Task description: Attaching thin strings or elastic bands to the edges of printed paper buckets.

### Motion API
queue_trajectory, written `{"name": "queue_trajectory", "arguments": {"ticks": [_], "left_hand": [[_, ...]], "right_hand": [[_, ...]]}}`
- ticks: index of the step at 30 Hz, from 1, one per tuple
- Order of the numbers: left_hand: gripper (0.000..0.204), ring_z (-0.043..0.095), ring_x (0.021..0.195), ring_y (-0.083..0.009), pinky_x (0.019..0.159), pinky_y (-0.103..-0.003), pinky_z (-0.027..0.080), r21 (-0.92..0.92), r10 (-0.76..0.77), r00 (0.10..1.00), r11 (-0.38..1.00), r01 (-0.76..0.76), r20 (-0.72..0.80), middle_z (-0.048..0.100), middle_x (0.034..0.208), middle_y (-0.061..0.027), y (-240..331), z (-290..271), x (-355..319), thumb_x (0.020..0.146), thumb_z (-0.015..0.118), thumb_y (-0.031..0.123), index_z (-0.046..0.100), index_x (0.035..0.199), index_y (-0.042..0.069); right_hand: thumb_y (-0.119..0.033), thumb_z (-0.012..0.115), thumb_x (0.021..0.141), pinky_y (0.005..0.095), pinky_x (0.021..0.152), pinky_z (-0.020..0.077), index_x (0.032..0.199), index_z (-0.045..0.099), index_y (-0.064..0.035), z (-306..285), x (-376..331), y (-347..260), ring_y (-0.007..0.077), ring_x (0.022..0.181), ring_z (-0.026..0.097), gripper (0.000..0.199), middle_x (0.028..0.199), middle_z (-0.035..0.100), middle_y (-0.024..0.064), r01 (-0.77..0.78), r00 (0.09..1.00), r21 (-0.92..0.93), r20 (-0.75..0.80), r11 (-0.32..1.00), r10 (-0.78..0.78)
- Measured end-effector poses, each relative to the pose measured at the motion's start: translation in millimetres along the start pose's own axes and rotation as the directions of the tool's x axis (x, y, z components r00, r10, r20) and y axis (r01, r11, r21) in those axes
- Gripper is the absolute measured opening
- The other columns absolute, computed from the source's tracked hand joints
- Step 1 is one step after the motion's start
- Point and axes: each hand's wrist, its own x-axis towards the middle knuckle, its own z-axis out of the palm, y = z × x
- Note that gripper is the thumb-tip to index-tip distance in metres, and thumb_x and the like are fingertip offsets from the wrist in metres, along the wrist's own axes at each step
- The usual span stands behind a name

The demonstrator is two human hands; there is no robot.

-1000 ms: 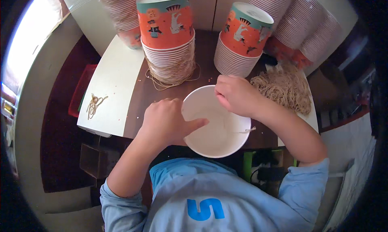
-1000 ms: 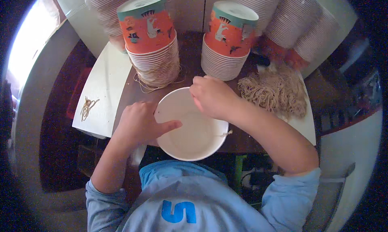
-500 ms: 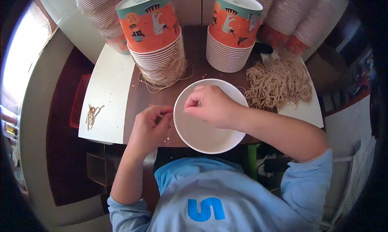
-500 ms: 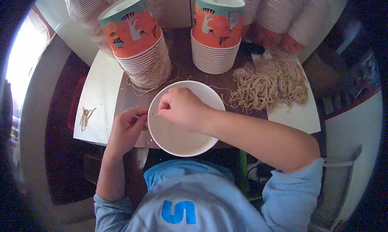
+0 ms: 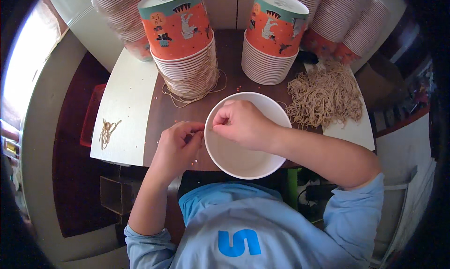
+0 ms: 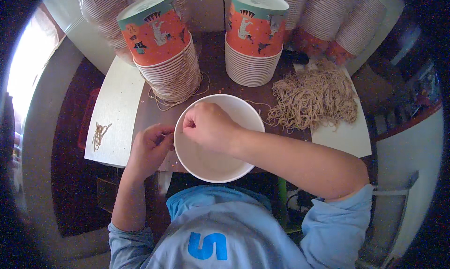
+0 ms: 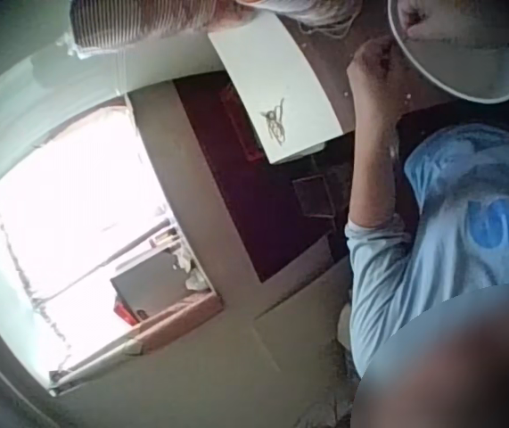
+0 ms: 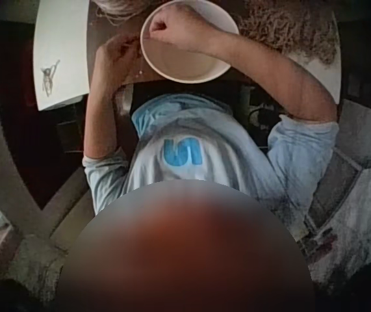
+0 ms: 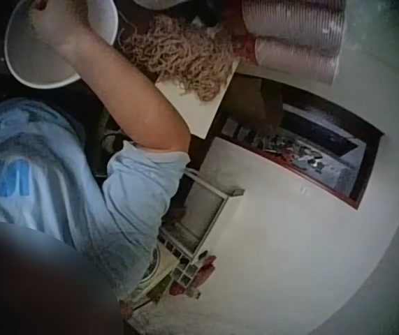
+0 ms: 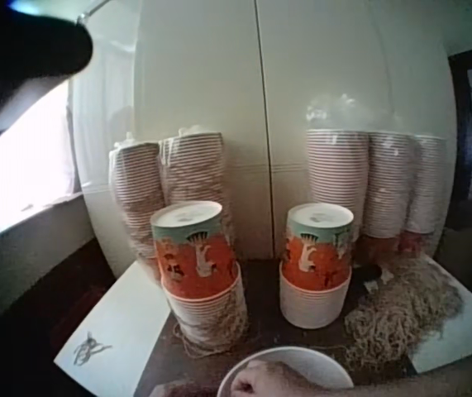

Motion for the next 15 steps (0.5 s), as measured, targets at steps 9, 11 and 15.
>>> {"name": "queue_trajectory", "arguments": {"ticks": [9,11,15], "left_hand": [[0.021,0.063,0.069,-0.0227,0.062,-0.031,0.049,0.021,0.131,0.991,0.991,-0.13,-0.041,0.063,0.081,-0.0158,2.7,1.9,0.8,0.079,0.061,0.002,0.063,0.1,-0.004],[0.02,0.063,0.069,-0.0251,0.064,-0.032,0.049,0.043,0.177,0.984,0.984,-0.176,-0.034,0.063,0.08,-0.0164,3.6,1.3,1.6,0.078,0.061,0.002,0.063,0.098,-0.004],[0.014,0.062,0.07,-0.0305,0.065,-0.035,0.049,0.144,0.211,0.977,0.966,-0.214,0.034,0.062,0.077,-0.018,5.6,-1.4,-0.2,0.077,0.061,0.003,0.063,0.089,-0.004]], "right_hand": [[-0.011,0.064,0.077,0.0329,0.064,0.0483,0.079,0.066,-0.0004,4.6,2.0,0.6,0.0202,0.071,0.061,0.011,0.077,0.062,0.0118,-0.025,0.999,0.006,-0.025,1.0,0.025],[-0.011,0.064,0.077,0.0328,0.064,0.0483,0.079,0.067,-0.0006,5.5,1.1,1.3,0.0201,0.071,0.061,0.011,0.078,0.062,0.0117,-0.013,1.0,0.0,-0.025,1.0,0.013],[-0.012,0.065,0.077,0.0321,0.065,0.0482,0.079,0.067,-0.0012,2.7,0.3,3.1,0.0198,0.071,0.062,0.012,0.079,0.063,0.0109,0.034,0.998,-0.002,0.045,0.999,-0.034]]}}
